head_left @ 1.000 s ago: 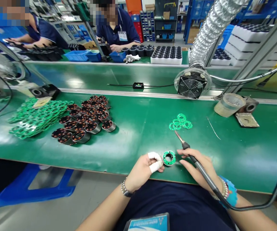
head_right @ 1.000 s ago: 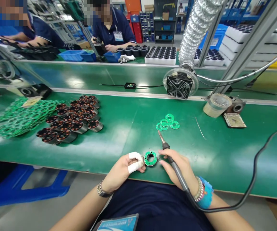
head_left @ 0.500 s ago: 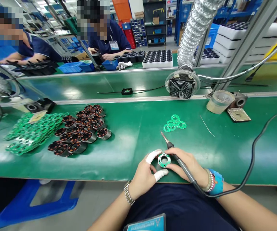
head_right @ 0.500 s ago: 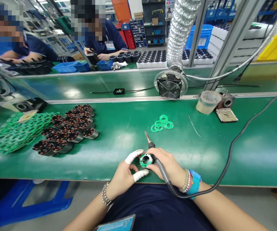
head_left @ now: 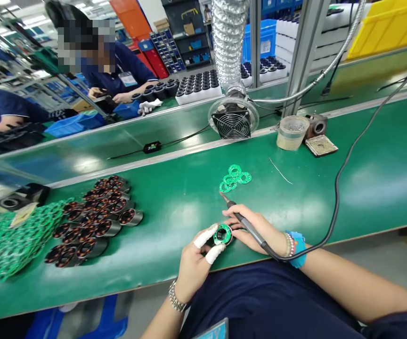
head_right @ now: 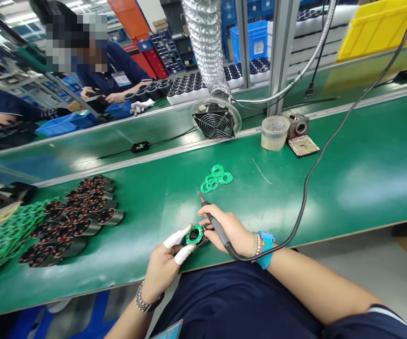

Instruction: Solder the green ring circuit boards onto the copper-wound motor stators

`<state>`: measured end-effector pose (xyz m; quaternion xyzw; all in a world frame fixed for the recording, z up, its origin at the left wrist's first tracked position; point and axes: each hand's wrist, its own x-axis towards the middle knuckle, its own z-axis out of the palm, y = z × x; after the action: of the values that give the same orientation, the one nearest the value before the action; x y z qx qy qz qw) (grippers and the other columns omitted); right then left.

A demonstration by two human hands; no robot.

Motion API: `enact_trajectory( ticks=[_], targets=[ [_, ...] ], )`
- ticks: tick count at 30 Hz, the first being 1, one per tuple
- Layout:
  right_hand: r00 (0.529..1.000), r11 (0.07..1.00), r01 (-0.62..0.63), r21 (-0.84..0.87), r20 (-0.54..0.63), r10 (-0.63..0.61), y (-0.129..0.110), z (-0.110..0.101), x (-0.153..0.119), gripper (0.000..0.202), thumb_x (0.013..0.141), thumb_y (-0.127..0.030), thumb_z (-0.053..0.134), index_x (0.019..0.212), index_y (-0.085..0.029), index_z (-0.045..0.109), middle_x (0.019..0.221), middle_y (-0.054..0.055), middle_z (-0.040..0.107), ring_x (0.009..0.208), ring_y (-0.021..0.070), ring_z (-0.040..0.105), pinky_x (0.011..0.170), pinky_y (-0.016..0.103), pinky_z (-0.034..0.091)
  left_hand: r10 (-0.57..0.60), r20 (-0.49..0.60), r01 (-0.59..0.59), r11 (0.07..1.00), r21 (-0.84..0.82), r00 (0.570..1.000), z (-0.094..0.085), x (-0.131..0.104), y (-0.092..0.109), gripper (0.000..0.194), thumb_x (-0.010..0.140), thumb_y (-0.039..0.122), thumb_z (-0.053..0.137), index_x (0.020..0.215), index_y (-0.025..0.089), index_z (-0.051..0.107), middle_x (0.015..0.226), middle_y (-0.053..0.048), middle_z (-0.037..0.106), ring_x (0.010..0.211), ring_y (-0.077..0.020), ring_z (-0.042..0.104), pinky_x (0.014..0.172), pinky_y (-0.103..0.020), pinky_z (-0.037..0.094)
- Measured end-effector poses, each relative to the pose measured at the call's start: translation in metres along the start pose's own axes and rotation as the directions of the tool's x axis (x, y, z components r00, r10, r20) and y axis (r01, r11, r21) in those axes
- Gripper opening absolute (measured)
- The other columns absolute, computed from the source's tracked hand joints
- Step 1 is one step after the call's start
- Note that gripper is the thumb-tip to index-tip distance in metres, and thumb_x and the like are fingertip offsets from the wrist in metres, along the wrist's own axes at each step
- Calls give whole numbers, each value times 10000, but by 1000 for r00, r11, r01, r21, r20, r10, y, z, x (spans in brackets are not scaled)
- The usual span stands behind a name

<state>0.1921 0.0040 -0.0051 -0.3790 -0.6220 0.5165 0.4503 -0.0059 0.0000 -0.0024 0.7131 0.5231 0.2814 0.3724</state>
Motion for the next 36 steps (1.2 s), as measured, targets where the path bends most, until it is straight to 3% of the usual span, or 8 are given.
enact_trajectory(
  ticks=[20, 23, 27, 32, 36],
  targets=[
    [997, 997, -82, -13, -8, 82, -22, -2, 8, 403, 734, -9, 521, 1073, -202, 421, 913, 16, 622, 831, 137, 641, 773, 306, 523, 153, -33, -150, 986, 73, 988, 2, 0, 0, 374, 761, 329, 630, 1089, 154, 587, 1052, -103, 654, 464, -82, 568, 555, -261, 543],
    [999, 998, -45, -49, -16, 44, -20, -2, 4, 386, 762, -41, 525, 1098, -201, 424, 924, 24, 631, 839, 143, 646, 772, 301, 524, 173, -51, -169, 983, 69, 984, 4, 0, 0, 363, 757, 310, 637, 1084, 162, 582, 1067, -101, 642, 448, -69, 553, 519, -245, 537],
    [996, 964, 58, -261, -47, -72, -18, -2, -4, 389, 790, -106, 564, 1146, -214, 453, 1030, 47, 623, 921, 159, 624, 818, 293, 499, 201, -70, -196, 977, 80, 977, 7, 0, -1, 367, 747, 304, 650, 1080, 168, 581, 1064, -101, 635, 484, -79, 563, 520, -249, 541],
    [983, 893, 184, -412, 63, -174, -14, 1, -6, 354, 806, -173, 595, 1139, -213, 479, 1026, 47, 621, 872, 157, 621, 773, 262, 501, 183, -14, -183, 983, 24, 983, 3, -1, 2, 436, 762, 299, 633, 1169, 197, 516, 1115, -102, 607, 535, -89, 585, 547, -257, 553],
    [980, 868, 201, -453, 77, -186, -12, 2, -4, 342, 818, -164, 581, 1141, -212, 481, 1042, 55, 616, 911, 160, 611, 800, 258, 493, 219, -11, -219, 975, 26, 976, -6, -11, 7, 593, 742, 274, 651, 1268, 184, 393, 1178, -127, 565, 851, -182, 631, 674, -284, 566]
  ],
)
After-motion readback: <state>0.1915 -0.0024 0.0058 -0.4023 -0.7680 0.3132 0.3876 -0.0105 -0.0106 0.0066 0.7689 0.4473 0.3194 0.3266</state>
